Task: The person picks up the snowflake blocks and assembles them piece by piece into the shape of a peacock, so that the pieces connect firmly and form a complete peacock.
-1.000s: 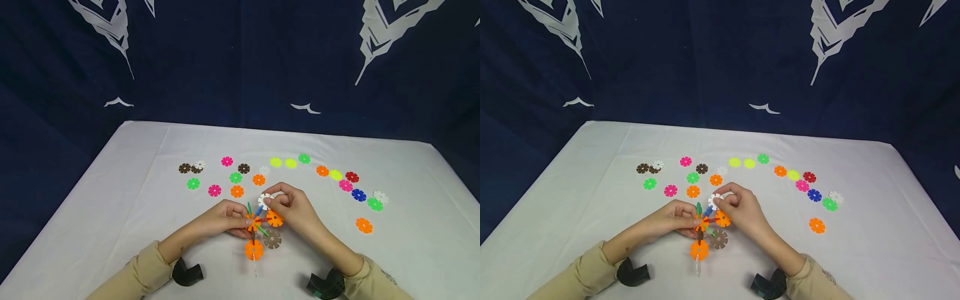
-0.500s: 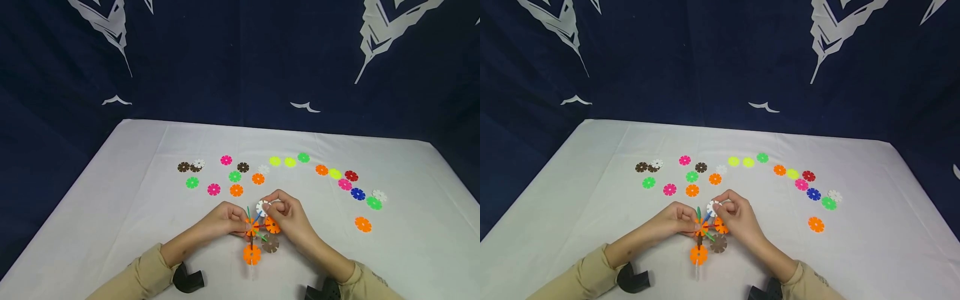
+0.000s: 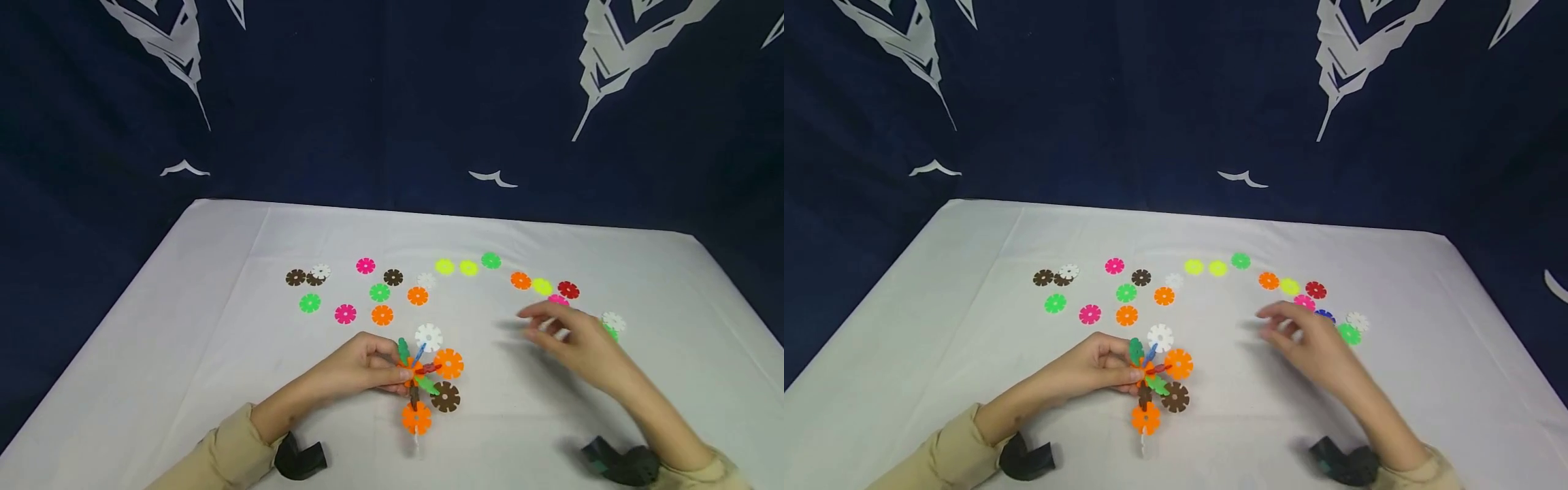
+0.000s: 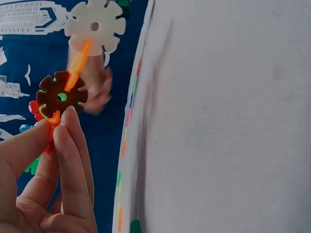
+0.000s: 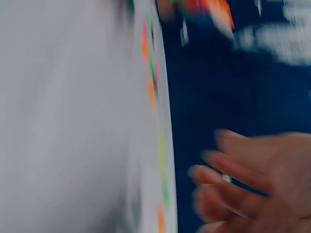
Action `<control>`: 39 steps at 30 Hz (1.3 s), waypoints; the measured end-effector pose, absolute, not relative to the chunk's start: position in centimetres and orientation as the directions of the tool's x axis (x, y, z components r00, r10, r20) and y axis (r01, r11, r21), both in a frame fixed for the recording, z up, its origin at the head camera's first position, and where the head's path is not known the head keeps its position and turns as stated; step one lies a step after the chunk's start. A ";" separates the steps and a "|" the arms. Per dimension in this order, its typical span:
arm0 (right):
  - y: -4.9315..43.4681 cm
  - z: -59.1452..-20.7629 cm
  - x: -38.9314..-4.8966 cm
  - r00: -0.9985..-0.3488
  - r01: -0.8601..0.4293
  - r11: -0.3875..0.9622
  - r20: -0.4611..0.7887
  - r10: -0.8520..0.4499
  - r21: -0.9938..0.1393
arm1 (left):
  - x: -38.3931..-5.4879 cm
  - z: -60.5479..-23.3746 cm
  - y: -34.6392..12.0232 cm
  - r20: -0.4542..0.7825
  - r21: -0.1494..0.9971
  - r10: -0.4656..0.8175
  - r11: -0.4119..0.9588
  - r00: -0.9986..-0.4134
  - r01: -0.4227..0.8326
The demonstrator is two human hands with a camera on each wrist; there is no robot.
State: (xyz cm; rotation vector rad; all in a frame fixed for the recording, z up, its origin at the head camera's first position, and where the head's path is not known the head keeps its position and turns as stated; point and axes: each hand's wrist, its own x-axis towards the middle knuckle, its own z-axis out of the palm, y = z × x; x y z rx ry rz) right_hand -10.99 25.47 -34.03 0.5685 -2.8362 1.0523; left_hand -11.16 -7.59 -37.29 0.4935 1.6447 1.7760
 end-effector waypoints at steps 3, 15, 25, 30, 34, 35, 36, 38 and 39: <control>31.2 -34.8 -10.3 -0.949 -0.298 0.790 0.074 -0.307 -0.536 | -11.3 -37.3 -7.4 -0.151 0.979 0.692 0.008 -0.706 -0.202; 32.5 -37.2 -10.0 -0.977 -0.175 0.789 0.002 -0.215 -0.590 | -10.9 -37.0 -7.4 -0.139 0.990 0.762 0.097 -0.633 -0.101; 19.5 -33.7 -11.5 -0.959 -0.095 0.339 -0.006 -0.283 -0.936 | -10.3 -37.1 -6.9 -0.079 0.996 0.825 0.084 -0.559 -0.016; 15.4 -33.3 -11.4 -0.943 -0.098 0.299 -0.008 -0.333 -0.949 | -10.2 -37.1 -6.7 -0.063 0.998 0.818 0.055 -0.572 -0.032; 14.6 -33.5 -11.3 -0.942 -0.082 0.303 -0.026 -0.335 -0.949 | -10.2 -37.2 -6.7 -0.066 0.998 0.817 0.050 -0.573 -0.044; 14.6 -33.6 -11.2 -0.941 -0.075 0.301 -0.032 -0.336 -0.951 | -10.2 -37.2 -6.7 -0.066 0.998 0.819 0.051 -0.571 -0.043; 14.6 -33.6 -11.2 -0.941 -0.068 0.298 -0.039 -0.336 -0.952 | -10.2 -37.2 -6.7 -0.067 0.998 0.820 0.050 -0.568 -0.045; 14.6 -33.7 -11.2 -0.941 -0.057 0.295 -0.048 -0.336 -0.954 | -10.2 -37.2 -6.7 -0.070 0.998 0.823 0.053 -0.564 -0.047; 14.6 -33.8 -11.2 -0.941 -0.056 0.294 -0.048 -0.334 -0.954 | -10.2 -37.2 -6.7 -0.069 0.998 0.824 0.052 -0.563 -0.047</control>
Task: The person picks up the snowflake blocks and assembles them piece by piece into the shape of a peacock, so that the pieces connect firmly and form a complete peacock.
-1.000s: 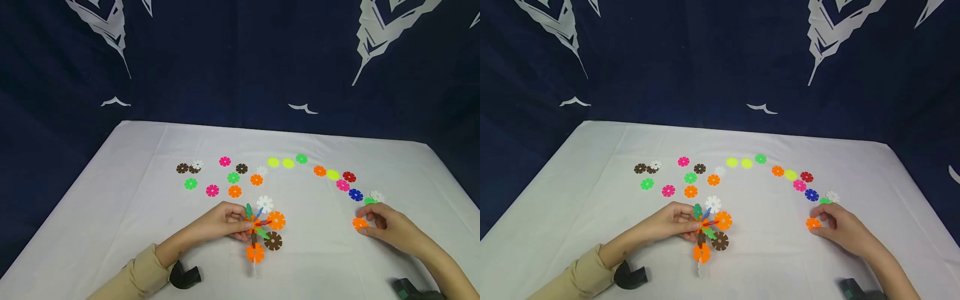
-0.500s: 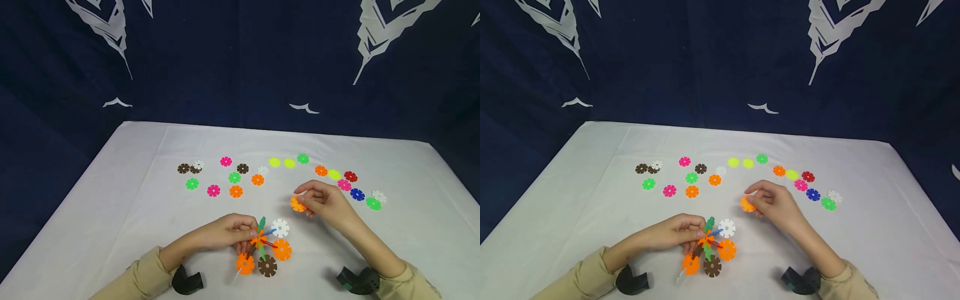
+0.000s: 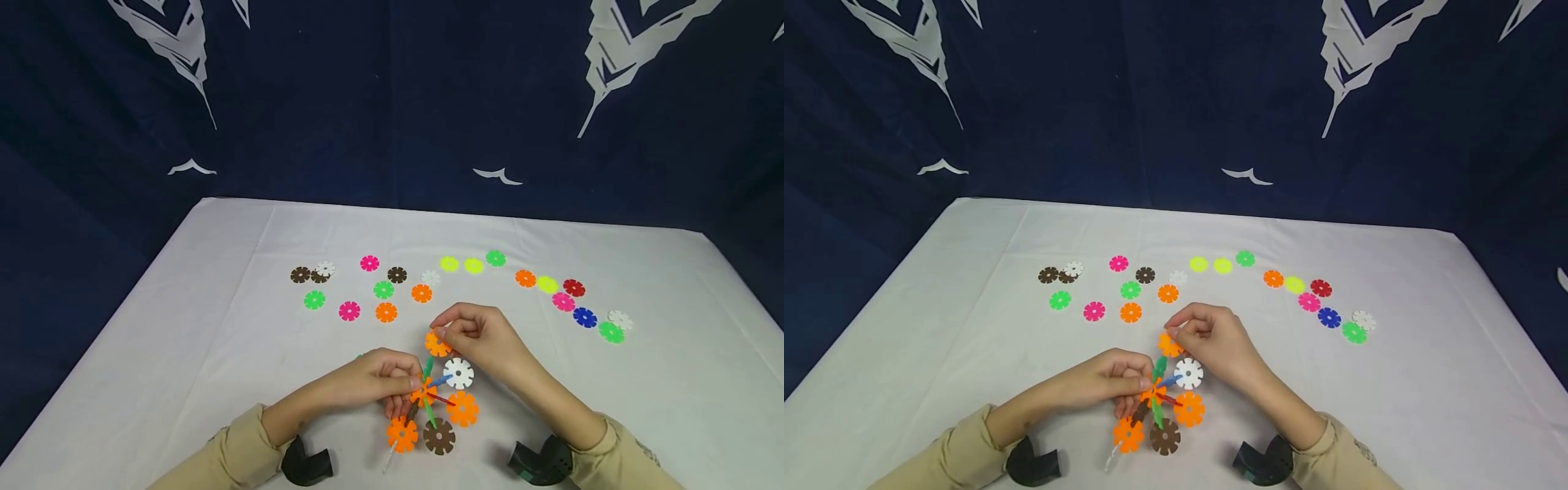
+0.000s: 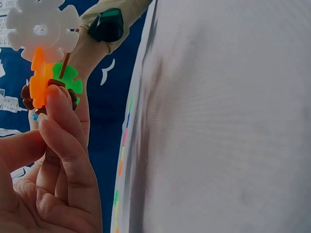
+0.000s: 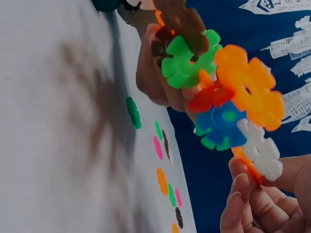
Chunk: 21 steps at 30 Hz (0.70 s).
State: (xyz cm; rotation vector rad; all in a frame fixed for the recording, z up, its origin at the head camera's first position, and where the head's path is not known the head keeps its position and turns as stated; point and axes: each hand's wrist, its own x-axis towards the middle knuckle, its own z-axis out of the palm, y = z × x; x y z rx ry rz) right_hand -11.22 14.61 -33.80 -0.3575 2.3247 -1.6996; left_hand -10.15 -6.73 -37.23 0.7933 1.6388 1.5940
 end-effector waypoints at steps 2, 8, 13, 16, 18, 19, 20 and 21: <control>14.5 -33.9 -11.2 -0.944 -0.052 0.296 -0.050 -0.326 -0.954 | -10.1 -37.2 -6.7 -0.069 0.998 0.823 0.051 -0.563 -0.049; 14.0 -34.2 -11.0 -0.956 -0.065 0.324 -0.035 -0.293 -0.944 | -10.3 -37.3 -6.7 -0.062 0.998 0.811 0.061 -0.581 -0.022; 13.9 -34.3 -10.7 -0.962 -0.125 0.356 0.026 -0.271 -0.926 | -10.4 -37.1 -6.7 -0.035 0.999 0.796 0.048 -0.605 0.005; 13.7 -34.5 -10.7 -0.958 -0.141 0.343 0.042 -0.282 -0.929 | -10.4 -37.2 -6.7 -0.014 1.000 0.789 0.014 -0.615 -0.004; 13.5 -34.6 -10.6 -0.956 -0.140 0.323 0.042 -0.291 -0.936 | -10.4 -37.3 -6.6 -0.004 1.000 0.780 -0.006 -0.625 -0.013; 13.4 -34.7 -10.6 -0.954 -0.140 0.312 0.044 -0.296 -0.940 | -10.4 -37.3 -6.6 0.001 1.000 0.775 -0.015 -0.632 -0.017; 13.3 -34.7 -10.6 -0.952 -0.142 0.305 0.046 -0.301 -0.942 | -10.4 -37.4 -6.6 0.005 1.000 0.771 -0.024 -0.637 -0.021; 13.3 -34.8 -10.5 -0.951 -0.142 0.299 0.045 -0.307 -0.944 | -10.3 -37.5 -6.6 0.004 0.999 0.767 -0.027 -0.642 -0.026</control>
